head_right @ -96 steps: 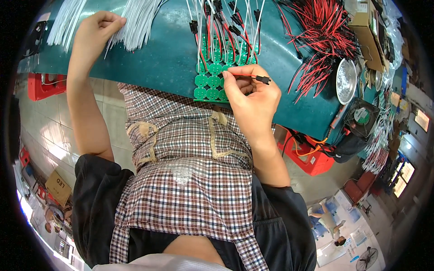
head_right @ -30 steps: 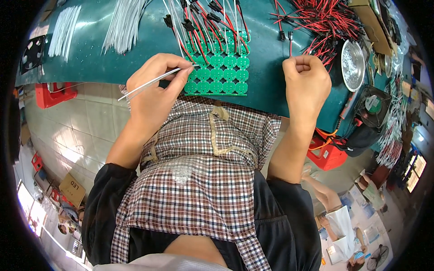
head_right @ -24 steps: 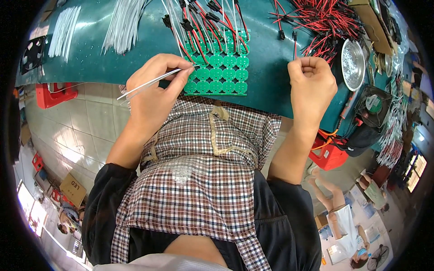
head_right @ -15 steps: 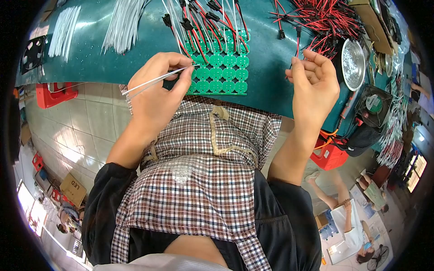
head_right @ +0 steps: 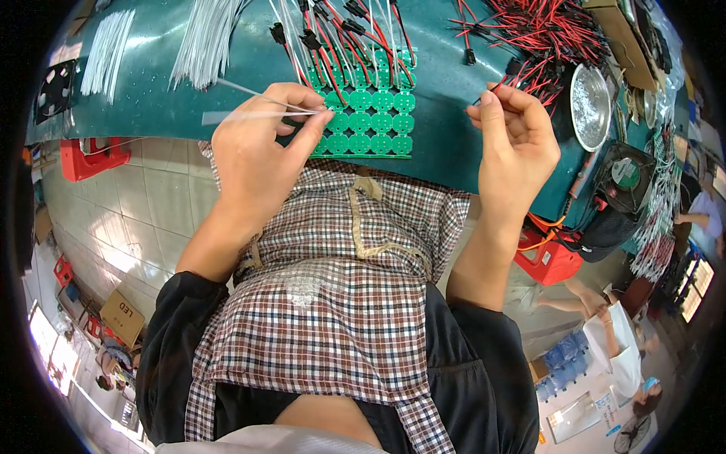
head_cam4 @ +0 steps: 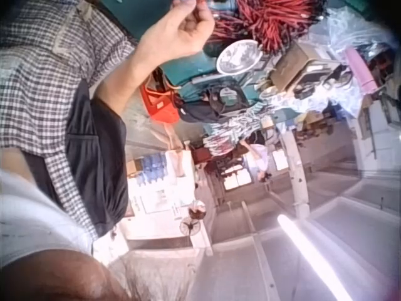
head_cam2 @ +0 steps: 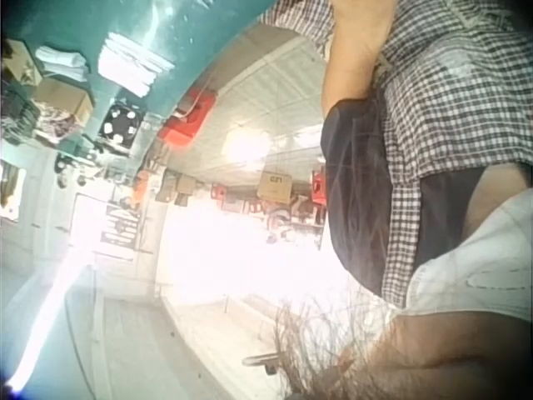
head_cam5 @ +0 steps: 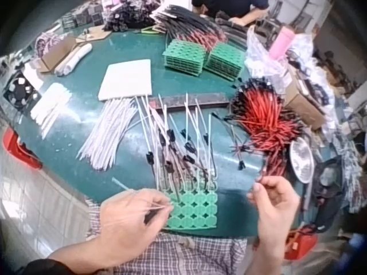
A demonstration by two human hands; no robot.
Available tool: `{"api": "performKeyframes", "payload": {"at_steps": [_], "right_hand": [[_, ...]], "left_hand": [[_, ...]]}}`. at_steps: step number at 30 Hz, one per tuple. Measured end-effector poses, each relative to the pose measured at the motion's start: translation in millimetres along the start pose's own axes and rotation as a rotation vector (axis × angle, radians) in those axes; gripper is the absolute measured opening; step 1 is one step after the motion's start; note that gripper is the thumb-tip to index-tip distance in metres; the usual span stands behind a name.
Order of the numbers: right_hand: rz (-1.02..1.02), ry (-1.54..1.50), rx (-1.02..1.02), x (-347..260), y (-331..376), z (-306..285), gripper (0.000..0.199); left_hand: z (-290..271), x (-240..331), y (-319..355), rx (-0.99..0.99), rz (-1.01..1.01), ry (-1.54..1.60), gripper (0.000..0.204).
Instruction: Inserting wires into small green plastic LED housing components on a factory assembly line.
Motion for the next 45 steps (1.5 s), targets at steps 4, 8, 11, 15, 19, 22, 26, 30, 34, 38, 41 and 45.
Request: {"api": "performKeyframes", "payload": {"at_steps": [4, 8, 11, 15, 19, 22, 26, 30, 34, 38, 41, 45], "right_hand": [[0.016, -0.060, -0.028, 15, 0, 5, 0.011], [0.065, 0.031, -0.081, 29, 2, 7, 0.010], [0.046, -0.015, -0.043, 23, 4, 6, 0.012], [0.086, -0.132, -0.113, 8, 15, 21, 0.012], [0.061, -0.263, -0.278, -6, 28, 51, 0.011], [-0.021, -0.227, -0.310, -7, 31, 62, 0.011], [-0.104, -0.038, -0.316, -12, 33, 67, 0.012], [-0.239, 0.135, -0.303, -17, 35, 67, 0.014], [-0.282, 0.131, -0.321, -17, 38, 68, 0.014], [-0.299, 0.100, -0.348, -19, 41, 72, 0.012], [-0.251, 0.072, -0.346, -13, 44, 73, 0.010], [-0.257, 0.062, -0.329, -10, 43, 72, 0.009]], "left_hand": [[-4, 7, -5, 0.056, 0.029, -0.009, 0.019], [-2, 6, -7, 0.039, 0.050, -0.007, 0.019], [-3, 10, -9, 0.044, 0.075, -0.043, 0.019], [-4, 11, -9, 0.051, 0.077, -0.067, 0.018], [-4, 12, -12, 0.022, 0.066, -0.104, 0.014], [-4, 11, -12, 0.031, 0.063, -0.120, 0.014], [0, 10, -11, 0.052, 0.062, -0.100, 0.021], [1, 7, -13, 0.022, 0.010, -0.080, 0.022], [2, 9, -12, 0.035, 0.075, -0.109, 0.022], [-4, 10, -13, -0.004, 0.016, -0.111, 0.016], [-21, 9, -13, -0.008, -0.038, -0.070, 0.014], [-60, -5, -22, 0.056, -0.146, 0.024, 0.012]]}}
Point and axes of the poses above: each hand's wrist, its own y-axis away from the middle knuckle, its own z-axis out of the palm, x = y × z, the point moved 8 cm from there along -y, towards the middle knuckle, and after that the axes turned 1 degree about -z, right-handed, at the moved point
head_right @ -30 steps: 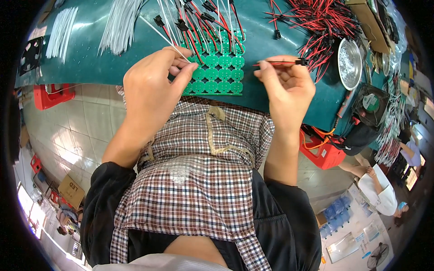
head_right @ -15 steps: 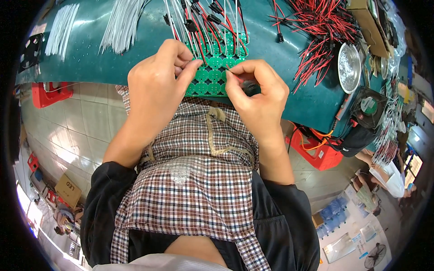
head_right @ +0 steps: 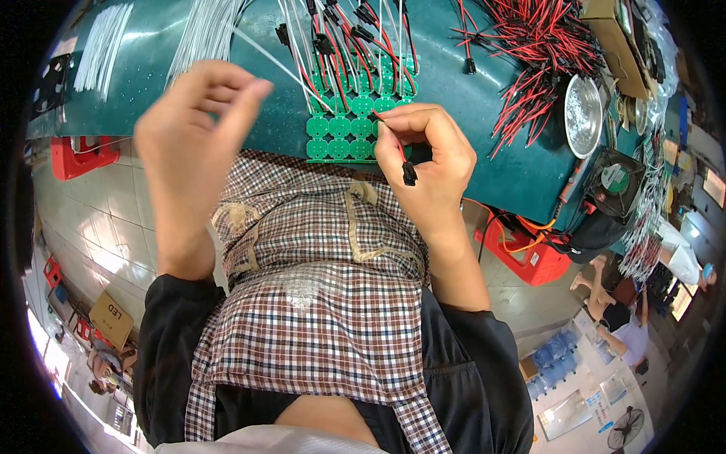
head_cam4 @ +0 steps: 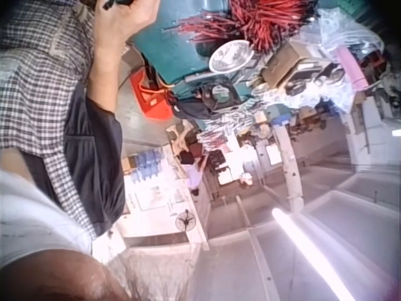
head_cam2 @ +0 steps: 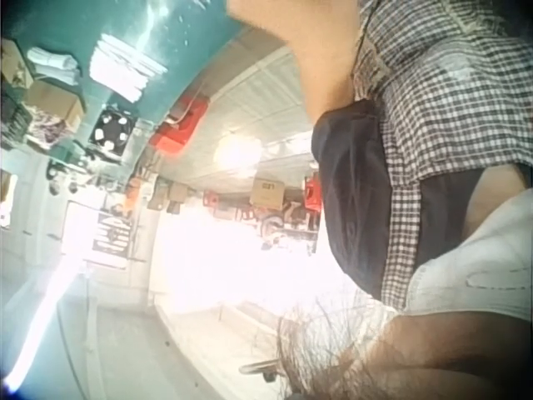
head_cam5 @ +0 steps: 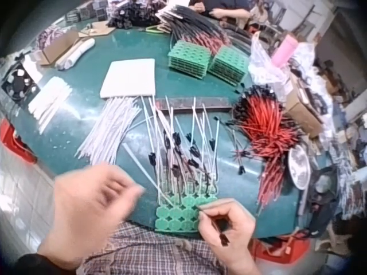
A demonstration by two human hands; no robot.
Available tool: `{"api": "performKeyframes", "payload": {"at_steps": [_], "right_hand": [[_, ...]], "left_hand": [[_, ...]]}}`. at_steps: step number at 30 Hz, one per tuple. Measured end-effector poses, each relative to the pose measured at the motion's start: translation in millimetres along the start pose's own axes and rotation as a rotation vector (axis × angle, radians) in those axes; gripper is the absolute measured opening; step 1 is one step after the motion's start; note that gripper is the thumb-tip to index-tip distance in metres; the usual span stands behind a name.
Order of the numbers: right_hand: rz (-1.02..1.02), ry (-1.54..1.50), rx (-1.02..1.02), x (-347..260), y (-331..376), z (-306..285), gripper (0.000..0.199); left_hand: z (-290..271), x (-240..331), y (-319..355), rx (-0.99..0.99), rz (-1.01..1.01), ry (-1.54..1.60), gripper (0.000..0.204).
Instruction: Inserting wires into small green plastic LED housing components on a factory assembly line.
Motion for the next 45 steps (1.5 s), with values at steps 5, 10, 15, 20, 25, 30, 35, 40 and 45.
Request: {"api": "performKeyframes", "payload": {"at_steps": [5, 10, 15, 20, 25, 30, 35, 40, 45], "right_hand": [[0.005, 0.025, 0.002, 2, 0, -2, 0.010], [-0.026, 0.066, 0.004, -4, 0, 0, 0.011], [-0.040, 0.101, 0.015, -8, -1, 2, 0.011], [-0.105, 0.134, 0.075, -10, -2, 0, 0.017], [-0.127, 0.160, 0.076, -14, -2, 1, 0.018], [-0.157, 0.234, 0.074, -18, -2, 3, 0.019], [-0.175, 0.255, 0.081, -23, -4, 4, 0.020], [-0.126, 0.208, 0.051, -21, -8, 7, 0.013], [0.007, 0.144, 0.055, -10, -12, 9, 0.017]], "left_hand": [[-63, -64, -30, 0.242, -0.109, -0.217, 0.018], [-123, -144, -61, 0.250, -0.274, -0.773, 0.035], [-176, -237, -74, 0.303, -0.229, -1.070, 0.041], [-181, -278, -81, 0.106, -0.390, -0.868, 0.044], [-175, -266, -81, 0.100, -0.366, -0.887, 0.041], [-168, -243, -78, 0.168, -0.351, -1.043, 0.037], [-138, -189, -71, 0.239, -0.291, -0.646, 0.039], [-69, -164, -71, -0.029, -0.220, -0.226, 0.031], [-49, -161, -71, -0.158, -0.307, -0.191, 0.029]]}}
Point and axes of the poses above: each hand's wrist, its own y-axis away from the middle knuckle, its own z-axis out of the palm, x = y × z, the point moved 8 cm from there along -y, towards the middle knuckle, and after that the axes turned 1 degree about -z, right-handed, at the moved point
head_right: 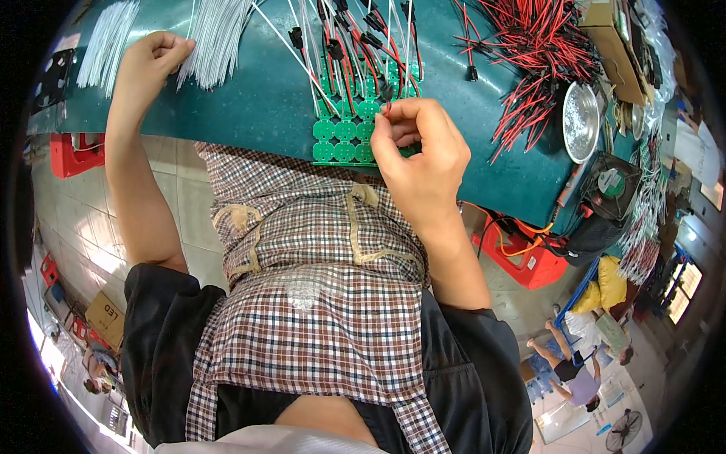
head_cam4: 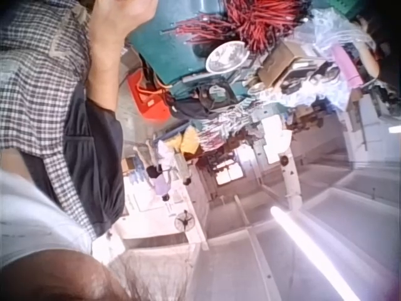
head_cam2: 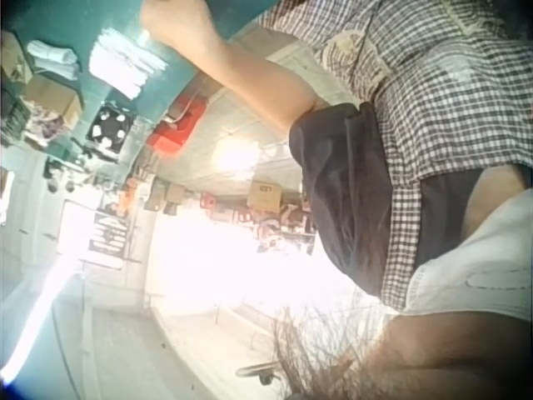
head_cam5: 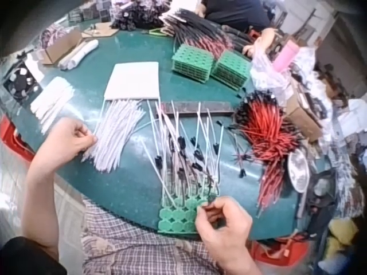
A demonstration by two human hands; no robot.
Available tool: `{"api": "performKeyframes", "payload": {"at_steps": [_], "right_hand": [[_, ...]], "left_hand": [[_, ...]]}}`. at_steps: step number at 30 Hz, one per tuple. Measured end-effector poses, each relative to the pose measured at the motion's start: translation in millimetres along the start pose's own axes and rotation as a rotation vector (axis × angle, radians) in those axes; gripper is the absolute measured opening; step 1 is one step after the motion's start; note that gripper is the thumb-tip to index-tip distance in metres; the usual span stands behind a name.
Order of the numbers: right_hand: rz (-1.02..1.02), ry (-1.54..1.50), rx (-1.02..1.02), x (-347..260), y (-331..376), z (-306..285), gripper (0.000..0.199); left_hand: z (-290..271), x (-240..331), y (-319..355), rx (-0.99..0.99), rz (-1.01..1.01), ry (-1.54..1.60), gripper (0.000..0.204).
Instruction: Inserting wires into small green plastic LED housing components on a factory assembly line.
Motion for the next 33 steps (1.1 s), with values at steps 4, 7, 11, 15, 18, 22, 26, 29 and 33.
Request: {"api": "performKeyframes", "payload": {"at_steps": [4, 7, 11, 15, 18, 22, 26, 29, 33], "right_hand": [[0.061, -0.094, 0.070, 5, -1, -2, 0.016], [0.081, -0.134, 0.064, 9, -1, -1, 0.015], [0.003, 0.014, 0.013, 6, -1, -1, 0.011], [-0.035, 0.017, 0.002, -1, -5, 1, 0.011], [-0.078, 0.054, -0.013, -4, -5, 1, 0.012], [-0.069, 0.056, -0.013, -3, -5, -2, 0.012], [-0.072, 0.033, -0.038, -3, -5, 1, 0.012], [-0.089, 0.064, -0.040, -4, -5, 0, 0.012], [-0.115, 0.032, -0.034, -4, -4, -1, 0.014]], "left_hand": [[8, 1, -9, -0.025, 0.076, 0.044, 0.028], [-4, 1, 0, 0.023, 0.085, 0.006, 0.027], [-13, 16, 18, 0.066, -0.059, 0.116, 0.032], [-16, 19, 39, 0.125, -0.099, 0.345, 0.026], [-9, 36, 60, 0.084, -0.024, 0.542, 0.022], [35, 65, 88, 0.031, 0.076, 0.662, 0.014], [58, 83, 110, -0.011, 0.091, 0.347, 0.010], [62, 87, 113, -0.030, 0.073, 0.440, 0.010], [74, 111, 123, -0.030, 0.086, 0.816, 0.010]]}}
Point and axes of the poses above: each hand's wrist, its own y-axis away from the middle knuckle, its own z-axis out of the palm, x = y × z, the point moved 8 cm from there along -y, towards the middle knuckle, and after that the axes turned 1 degree about -z, right-handed, at the moved point
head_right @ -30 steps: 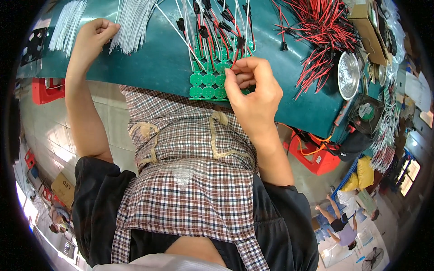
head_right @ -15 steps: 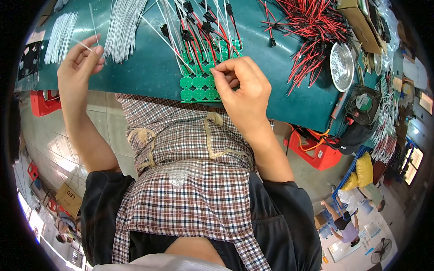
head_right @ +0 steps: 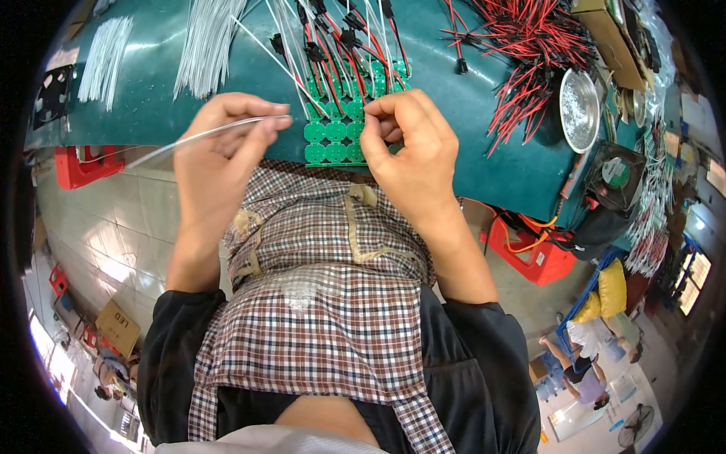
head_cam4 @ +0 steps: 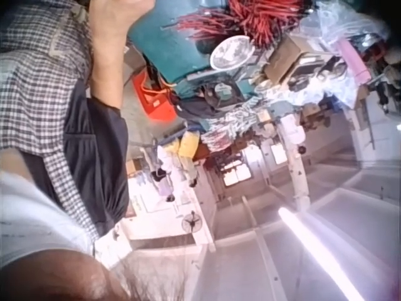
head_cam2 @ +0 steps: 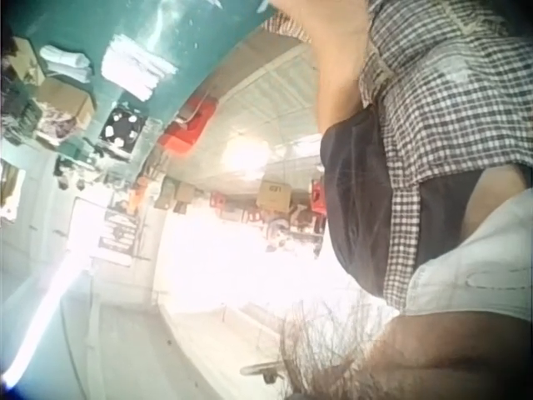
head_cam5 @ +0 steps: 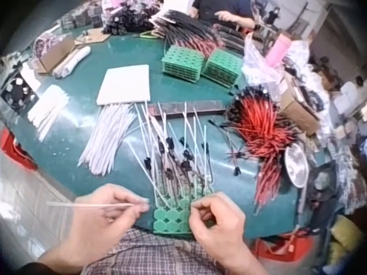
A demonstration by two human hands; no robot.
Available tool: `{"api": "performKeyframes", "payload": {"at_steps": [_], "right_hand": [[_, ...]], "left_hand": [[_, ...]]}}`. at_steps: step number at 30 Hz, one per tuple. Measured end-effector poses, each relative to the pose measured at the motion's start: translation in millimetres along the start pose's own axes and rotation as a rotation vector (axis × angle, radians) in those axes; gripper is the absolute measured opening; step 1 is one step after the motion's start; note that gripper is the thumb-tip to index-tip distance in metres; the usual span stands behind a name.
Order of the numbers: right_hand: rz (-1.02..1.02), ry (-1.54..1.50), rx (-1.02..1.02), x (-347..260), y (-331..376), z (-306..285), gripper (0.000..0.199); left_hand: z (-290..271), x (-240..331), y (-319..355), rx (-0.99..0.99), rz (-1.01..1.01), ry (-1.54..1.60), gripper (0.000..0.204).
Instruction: Inserting wires into small green plastic LED housing components on a factory assembly line.
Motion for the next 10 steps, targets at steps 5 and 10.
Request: {"api": "performKeyframes", "payload": {"at_steps": [5, 10], "right_hand": [[-0.041, 0.027, -0.003, -6, -1, -3, 0.016], [-0.077, 0.209, 0.178, 2, -10, -37, 0.015]], "left_hand": [[33, -3, 2, -0.095, 0.088, -0.137, 0.008], [45, 13, 3, -0.144, 0.367, -0.433, 0.007]]}}
Point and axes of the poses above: each hand's wrist, its own y-axis away from the middle knuckle, its own z-axis out of the palm, x = y × z, the point moved 8 cm from there along -y, towards the middle knuckle, and after that the axes turned 1 degree about -z, right-handed, at the moved point
